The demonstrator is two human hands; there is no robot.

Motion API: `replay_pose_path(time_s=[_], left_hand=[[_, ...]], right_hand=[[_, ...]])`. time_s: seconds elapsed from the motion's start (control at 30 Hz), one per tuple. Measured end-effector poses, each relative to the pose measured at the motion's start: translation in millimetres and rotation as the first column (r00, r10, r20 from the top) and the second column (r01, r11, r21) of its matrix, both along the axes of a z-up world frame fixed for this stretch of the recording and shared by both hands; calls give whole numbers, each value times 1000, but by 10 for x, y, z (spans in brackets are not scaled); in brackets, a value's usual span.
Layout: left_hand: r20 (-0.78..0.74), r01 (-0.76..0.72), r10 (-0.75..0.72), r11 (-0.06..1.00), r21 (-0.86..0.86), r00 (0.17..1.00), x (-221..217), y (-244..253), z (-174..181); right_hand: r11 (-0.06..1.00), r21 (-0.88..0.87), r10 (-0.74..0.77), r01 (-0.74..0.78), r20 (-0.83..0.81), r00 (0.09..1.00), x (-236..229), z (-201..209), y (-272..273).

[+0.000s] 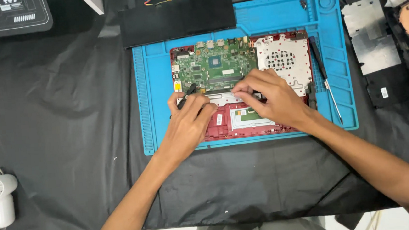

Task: The person disassembles a red laptop on a blue work mat. They use a screwdriver to remove screws from the motherboard and chassis, then lift out the motherboard and a red plastic frame. Finally, they detach a red ribbon cable from the screen assembly.

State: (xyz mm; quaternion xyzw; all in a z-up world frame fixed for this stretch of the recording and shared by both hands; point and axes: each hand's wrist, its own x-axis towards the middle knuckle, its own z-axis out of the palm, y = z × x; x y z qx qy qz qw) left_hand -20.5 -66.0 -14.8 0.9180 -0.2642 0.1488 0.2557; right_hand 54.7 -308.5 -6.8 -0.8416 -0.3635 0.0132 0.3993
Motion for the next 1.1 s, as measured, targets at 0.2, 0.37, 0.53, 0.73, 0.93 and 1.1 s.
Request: replay_pose_path(time_s=[0.2, 0.37, 0.53, 0.73, 0.93, 1.1], left_hand=[[4, 37, -38, 994, 101, 999, -1, 31, -6], [-3, 32, -32, 998, 58, 999, 17, 23, -14], [4, 39, -39, 999, -29, 999, 22, -31, 73], [-59, -59, 53, 991, -118, 997, 16, -75, 15], [-27, -96, 96, 995, -21, 995, 33, -184, 25], [-71, -86, 88, 996, 34, 994, 61, -256, -18]], right_hand=[[1000, 1, 12, -12, 31, 999, 12, -13, -14], [1000, 5, 18, -18, 25, 1000, 18, -17, -21], [1000, 10, 11, -11, 21, 1000, 16, -23, -29], [1000, -2, 26, -26, 14, 1000, 20, -17, -28], [999, 43, -15, 14, 7, 1000, 19, 1, -25], [965, 229, -119, 126, -45, 992, 63, 36, -113]])
